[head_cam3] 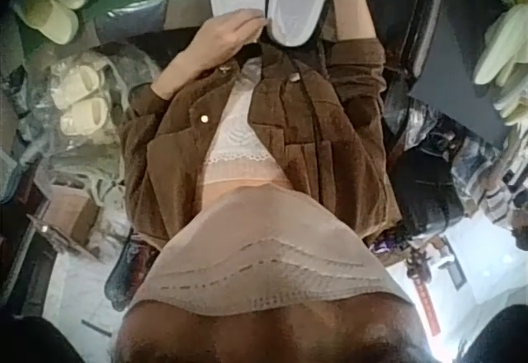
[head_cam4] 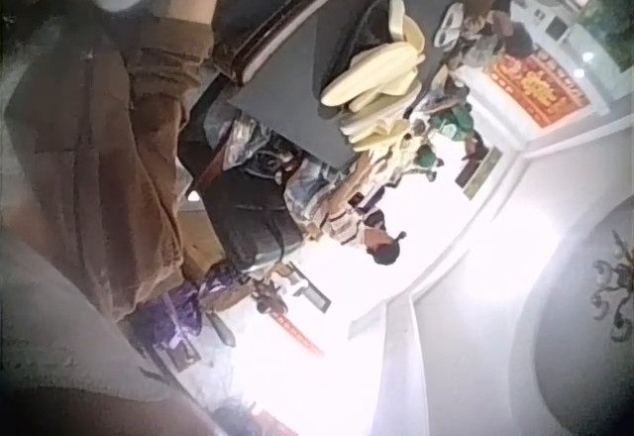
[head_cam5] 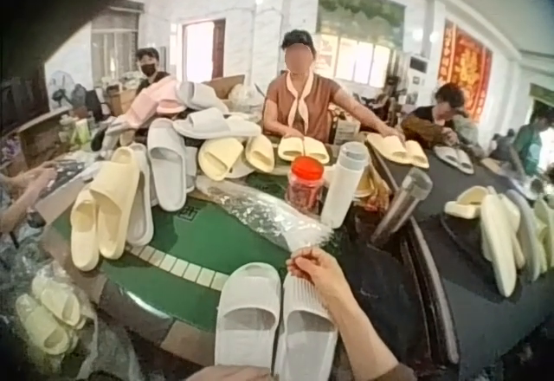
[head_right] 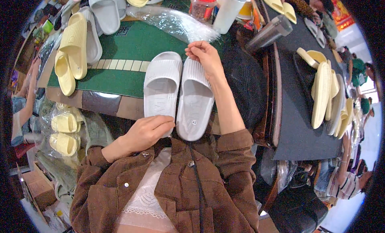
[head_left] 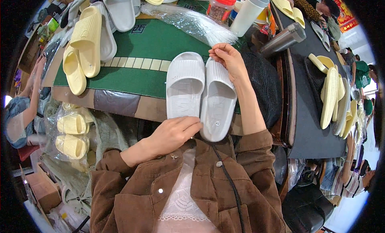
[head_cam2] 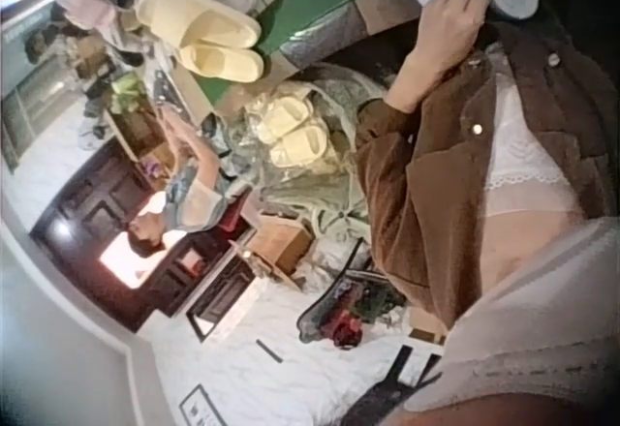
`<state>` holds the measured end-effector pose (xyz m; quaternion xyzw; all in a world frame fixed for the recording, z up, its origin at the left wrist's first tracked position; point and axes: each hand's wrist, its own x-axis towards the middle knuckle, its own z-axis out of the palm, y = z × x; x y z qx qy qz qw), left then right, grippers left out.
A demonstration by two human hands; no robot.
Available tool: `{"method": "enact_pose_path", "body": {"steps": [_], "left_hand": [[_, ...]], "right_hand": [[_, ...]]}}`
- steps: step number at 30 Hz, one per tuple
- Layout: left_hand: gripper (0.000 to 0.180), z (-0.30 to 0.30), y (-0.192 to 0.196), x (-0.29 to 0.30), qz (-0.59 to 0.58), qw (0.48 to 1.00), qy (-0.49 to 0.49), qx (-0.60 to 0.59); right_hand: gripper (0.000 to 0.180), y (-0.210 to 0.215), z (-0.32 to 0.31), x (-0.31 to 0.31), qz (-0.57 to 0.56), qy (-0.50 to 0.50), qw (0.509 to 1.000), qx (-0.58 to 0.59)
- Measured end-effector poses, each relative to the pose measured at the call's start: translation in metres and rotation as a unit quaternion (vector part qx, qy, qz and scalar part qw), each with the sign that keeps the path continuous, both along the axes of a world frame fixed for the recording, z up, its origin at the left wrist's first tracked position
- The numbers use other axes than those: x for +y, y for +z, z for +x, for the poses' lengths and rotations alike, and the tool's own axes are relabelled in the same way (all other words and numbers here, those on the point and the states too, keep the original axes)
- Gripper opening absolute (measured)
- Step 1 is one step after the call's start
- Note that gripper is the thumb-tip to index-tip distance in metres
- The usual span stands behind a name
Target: The person is cleaning and inspecting slippers during the manufacturing process.
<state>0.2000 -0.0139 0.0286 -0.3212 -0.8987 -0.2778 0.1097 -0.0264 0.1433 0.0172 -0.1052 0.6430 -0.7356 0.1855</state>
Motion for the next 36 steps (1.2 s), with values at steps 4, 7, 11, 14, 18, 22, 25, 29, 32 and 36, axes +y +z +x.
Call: {"method": "enact_pose_path", "body": {"steps": [4, 7, 11, 14, 18, 22, 25, 29, 32, 36], "left_hand": [[0.026, -0.007, 0.003, -0.006, -0.018, 0.999, 0.027, 0.035], [0.027, -0.023, -0.005, -0.01, -0.052, 0.993, 0.081, 0.066], [0.04, -0.045, -0.012, -0.008, -0.053, 0.989, 0.128, 0.059], [0.044, -0.055, -0.017, -0.007, -0.072, 0.98, 0.146, 0.115], [0.05, -0.064, -0.021, -0.004, -0.112, 0.978, 0.168, 0.049], [0.051, -0.067, -0.024, -0.004, -0.123, 0.978, 0.156, 0.071], [0.049, -0.07, -0.028, -0.003, -0.126, 0.978, 0.149, 0.078], [0.048, -0.071, -0.03, -0.004, -0.125, 0.977, 0.151, 0.078], [0.047, -0.071, -0.029, -0.003, -0.128, 0.978, 0.148, 0.067], [0.048, -0.07, -0.026, -0.005, -0.12, 0.981, 0.15, 0.023]], "right_hand": [[0.01, 0.0, -0.001, 0.0, -0.013, 0.007, 1.0, 0.002], [0.01, 0.0, -0.002, 0.0, -0.011, 0.006, 1.0, 0.003], [0.011, 0.004, -0.004, 0.0, 0.002, 0.017, 1.0, -0.008], [0.014, 0.006, -0.01, -0.003, 0.054, 0.051, 0.997, -0.001], [0.025, 0.006, -0.021, -0.01, 0.161, 0.116, 0.979, 0.042], [0.037, 0.011, -0.023, -0.031, 0.3, 0.112, 0.935, 0.152], [0.04, 0.0, -0.036, -0.047, 0.408, 0.105, 0.88, 0.221], [0.039, -0.002, -0.036, -0.065, 0.457, 0.098, 0.842, 0.27], [0.031, -0.014, -0.04, -0.067, 0.448, 0.113, 0.835, 0.299], [0.023, -0.005, -0.038, -0.069, 0.463, 0.131, 0.822, 0.304]]}}
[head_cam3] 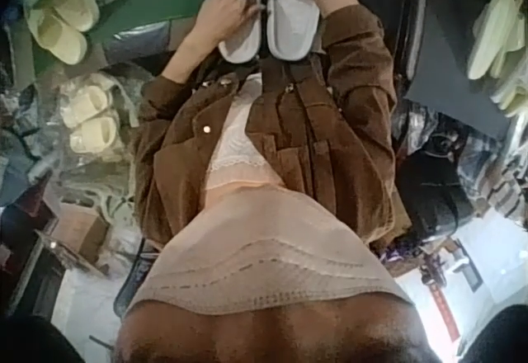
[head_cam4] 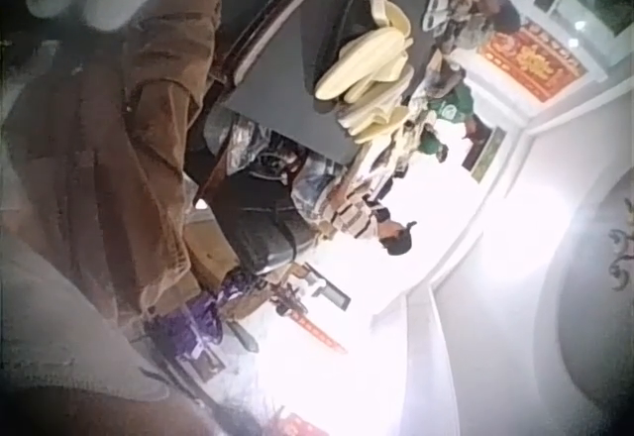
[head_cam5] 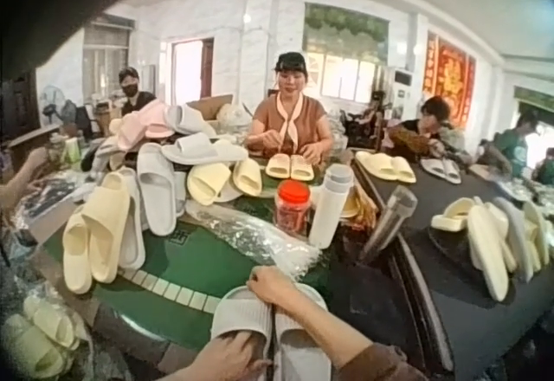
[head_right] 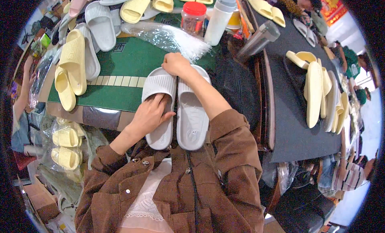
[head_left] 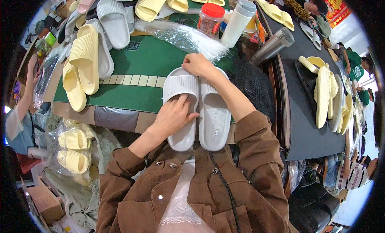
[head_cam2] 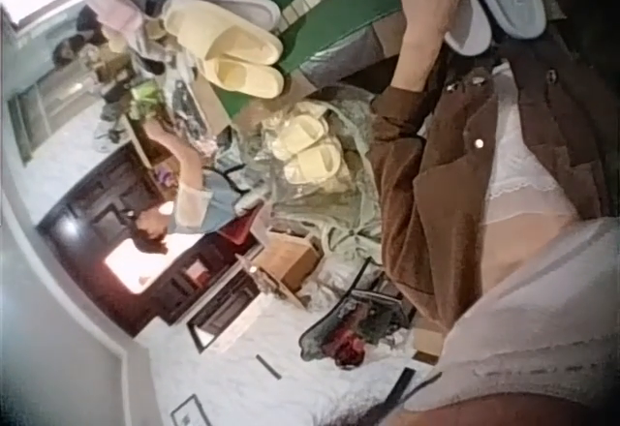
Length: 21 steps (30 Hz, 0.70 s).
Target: The person is cleaning and inspecting slippers during the manufacturing process.
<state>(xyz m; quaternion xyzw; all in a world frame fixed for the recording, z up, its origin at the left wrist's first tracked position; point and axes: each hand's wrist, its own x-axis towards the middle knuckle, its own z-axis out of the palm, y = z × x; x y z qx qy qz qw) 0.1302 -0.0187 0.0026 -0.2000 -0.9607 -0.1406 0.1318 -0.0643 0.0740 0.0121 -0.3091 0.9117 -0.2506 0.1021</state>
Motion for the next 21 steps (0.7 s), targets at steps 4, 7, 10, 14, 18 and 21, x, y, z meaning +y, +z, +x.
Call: {"method": "enact_pose_path", "body": {"steps": [4, 7, 10, 14, 18, 21], "left_hand": [[0.049, -0.001, -0.004, 0.0, -0.015, 0.998, -0.005, 0.06], [0.051, 0.0, -0.004, 0.0, -0.017, 0.999, -0.002, 0.043], [0.049, 0.0, -0.001, 0.001, -0.011, 1.0, -0.001, 0.028], [0.043, 0.009, 0.015, -0.002, 0.024, 0.998, -0.025, 0.044], [0.031, 0.006, 0.035, -0.018, 0.097, 0.972, -0.043, 0.21], [0.025, -0.03, 0.058, -0.014, 0.222, 0.964, 0.015, 0.147]], "right_hand": [[0.023, 0.0, -0.001, 0.004, 0.024, 0.003, 0.999, 0.032], [0.022, 0.001, 0.0, 0.005, 0.03, -0.008, 0.999, 0.027], [0.021, 0.001, 0.001, 0.009, -0.014, -0.023, 0.999, 0.018], [0.023, 0.011, 0.004, 0.025, -0.131, -0.014, 0.991, -0.01], [0.018, 0.028, 0.027, 0.04, -0.255, -0.041, 0.964, -0.058], [0.013, 0.019, 0.031, 0.047, -0.336, -0.027, 0.939, -0.072]]}}
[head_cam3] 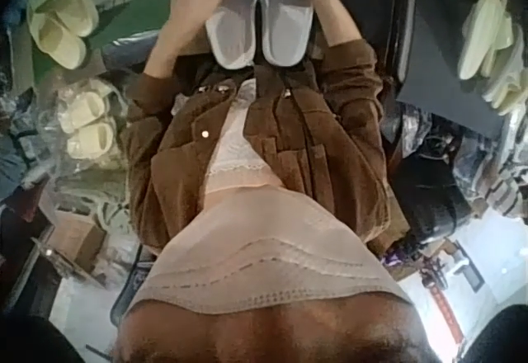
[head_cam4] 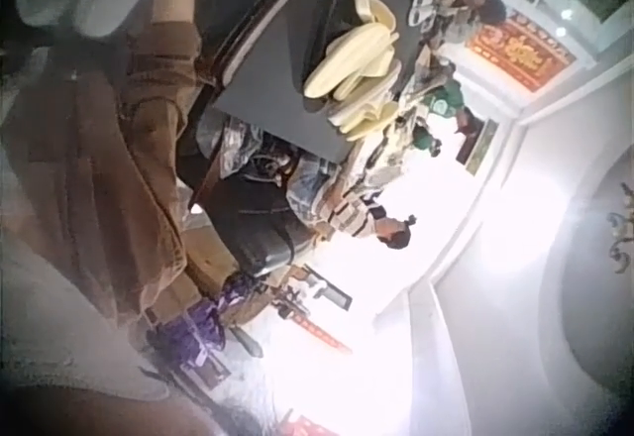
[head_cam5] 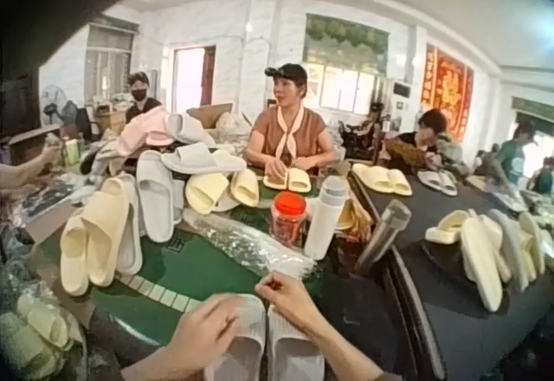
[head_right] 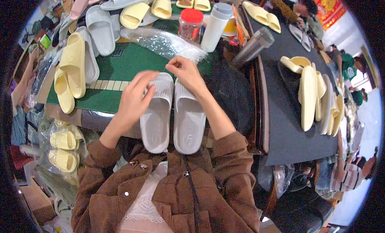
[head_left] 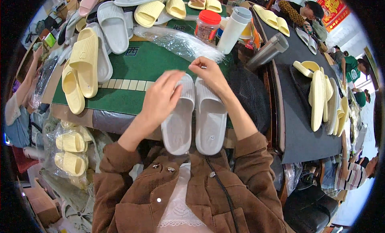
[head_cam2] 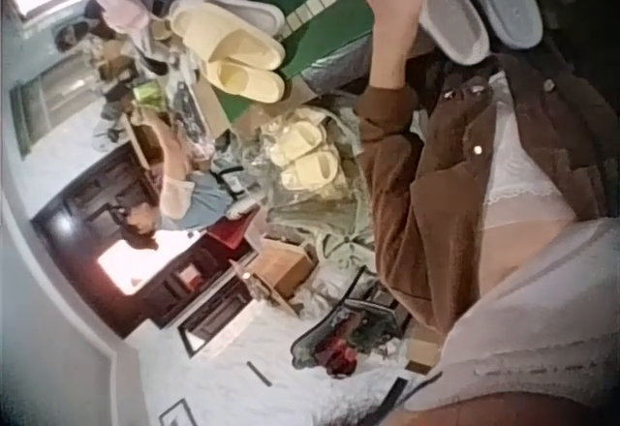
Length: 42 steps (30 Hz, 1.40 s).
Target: The person is cleaning and inspecting slippers during the manufacturing process.
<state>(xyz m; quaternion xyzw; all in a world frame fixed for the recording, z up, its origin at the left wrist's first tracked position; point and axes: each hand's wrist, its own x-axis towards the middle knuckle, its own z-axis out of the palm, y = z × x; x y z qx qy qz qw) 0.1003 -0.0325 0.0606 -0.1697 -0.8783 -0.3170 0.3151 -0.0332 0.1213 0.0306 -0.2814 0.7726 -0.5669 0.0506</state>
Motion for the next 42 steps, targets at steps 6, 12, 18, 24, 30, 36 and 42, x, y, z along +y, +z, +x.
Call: {"method": "enact_pose_path", "body": {"steps": [6, 12, 18, 24, 30, 36, 42], "left_hand": [[0.015, -0.068, -0.01, 0.009, 0.182, 0.968, -0.057, -0.163], [0.011, -0.078, -0.025, 0.014, 0.271, 0.945, -0.064, -0.171], [0.013, -0.075, -0.025, 0.014, 0.304, 0.936, -0.035, -0.177], [0.012, -0.073, -0.029, 0.013, 0.315, 0.937, -0.02, -0.151], [0.01, -0.073, -0.031, 0.016, 0.268, 0.956, -0.04, -0.115], [0.009, -0.071, -0.032, 0.019, 0.237, 0.963, -0.034, -0.12], [0.01, -0.072, -0.035, 0.021, 0.194, 0.975, -0.048, -0.094]], "right_hand": [[0.014, -0.002, 0.01, 0.0, -0.113, -0.009, 0.988, -0.101], [0.013, 0.009, 0.018, 0.002, -0.205, -0.051, 0.969, -0.126], [0.017, 0.004, 0.015, 0.02, -0.166, -0.024, 0.978, -0.125], [0.017, 0.001, 0.03, 0.014, -0.157, -0.059, 0.968, -0.187], [0.021, -0.004, 0.03, 0.012, -0.12, -0.068, 0.977, -0.16], [0.024, -0.012, 0.029, 0.009, -0.138, -0.067, 0.974, -0.164], [0.024, -0.022, 0.025, 0.01, -0.156, -0.056, 0.98, -0.112]]}}
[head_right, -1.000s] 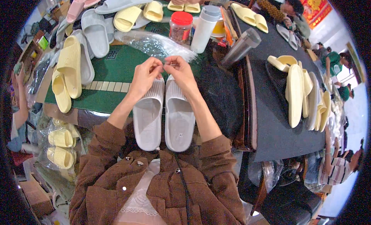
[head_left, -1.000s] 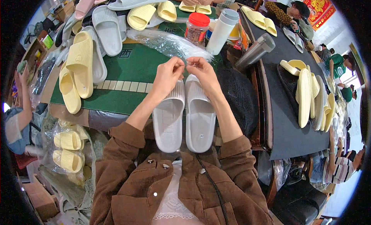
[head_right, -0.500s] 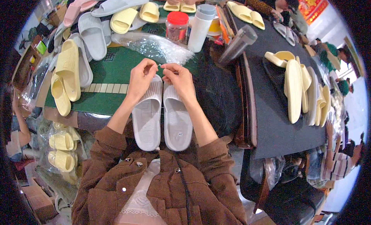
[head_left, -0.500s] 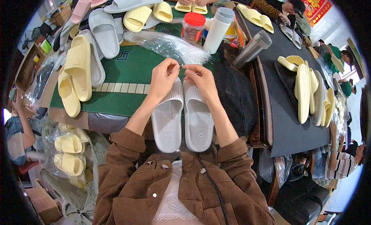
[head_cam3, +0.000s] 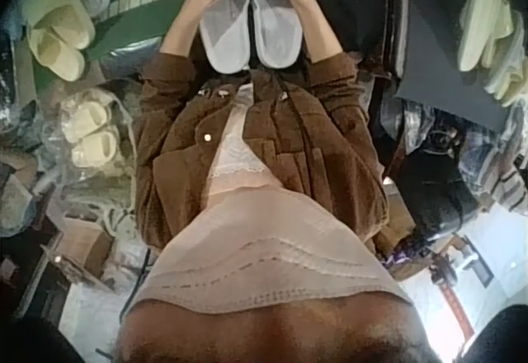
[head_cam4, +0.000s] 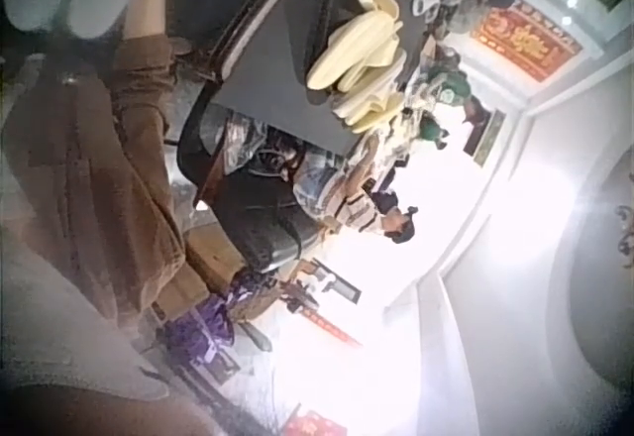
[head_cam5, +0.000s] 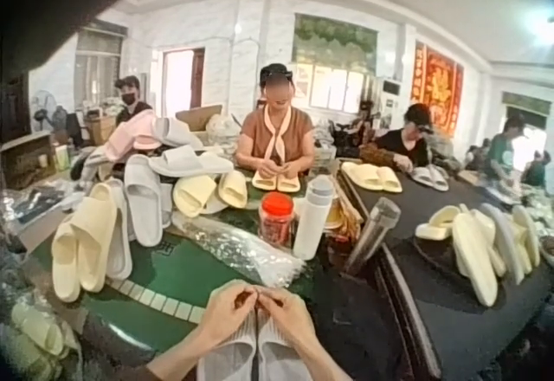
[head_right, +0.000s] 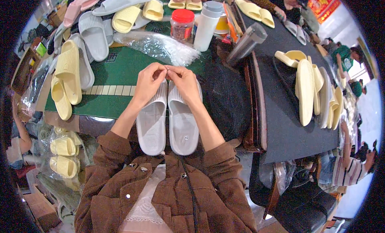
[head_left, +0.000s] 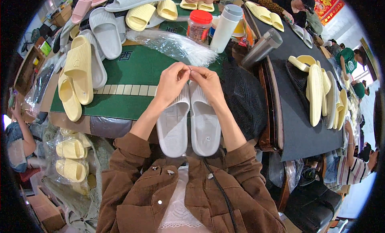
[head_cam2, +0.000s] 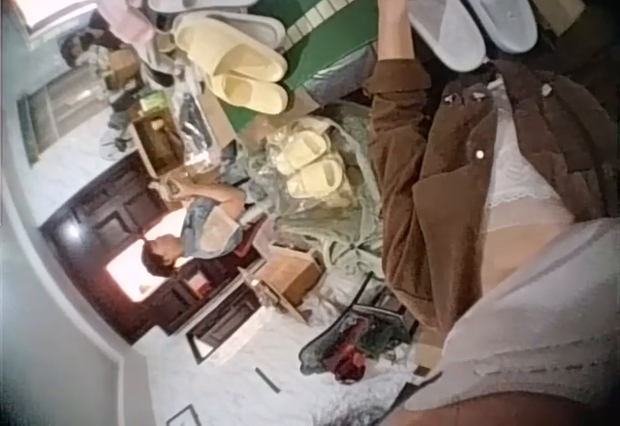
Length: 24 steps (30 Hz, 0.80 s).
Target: The person is cleaning and inspecting slippers during the manufacturing process.
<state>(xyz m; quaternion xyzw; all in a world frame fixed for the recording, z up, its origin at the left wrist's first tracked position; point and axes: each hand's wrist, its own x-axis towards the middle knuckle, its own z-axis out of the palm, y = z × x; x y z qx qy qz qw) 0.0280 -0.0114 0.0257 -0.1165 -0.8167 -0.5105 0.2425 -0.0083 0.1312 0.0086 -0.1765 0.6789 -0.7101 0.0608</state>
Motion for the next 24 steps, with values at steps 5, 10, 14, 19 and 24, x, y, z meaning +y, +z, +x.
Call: {"method": "enact_pose_path", "body": {"steps": [5, 10, 14, 19, 24], "left_hand": [[0.008, 0.002, -0.001, 0.0, 0.036, 0.999, -0.006, -0.005], [0.012, 0.004, -0.002, 0.003, 0.024, 1.0, -0.001, -0.014], [0.017, 0.005, 0.001, 0.006, 0.047, 0.999, 0.003, -0.019], [0.012, 0.005, -0.002, 0.004, 0.055, 0.998, 0.001, -0.007], [0.01, 0.005, -0.002, 0.003, 0.02, 0.999, 0.02, -0.022]], "right_hand": [[0.023, 0.003, 0.003, -0.002, -0.014, -0.006, 0.999, 0.036], [0.023, 0.01, 0.005, -0.001, 0.014, -0.031, 0.999, -0.019], [0.024, 0.006, 0.003, 0.0, -0.002, -0.03, 0.999, -0.024], [0.024, 0.004, 0.001, -0.002, 0.021, -0.029, 0.999, -0.004], [0.023, 0.006, 0.003, 0.0, -0.001, -0.032, 0.999, -0.023]]}}
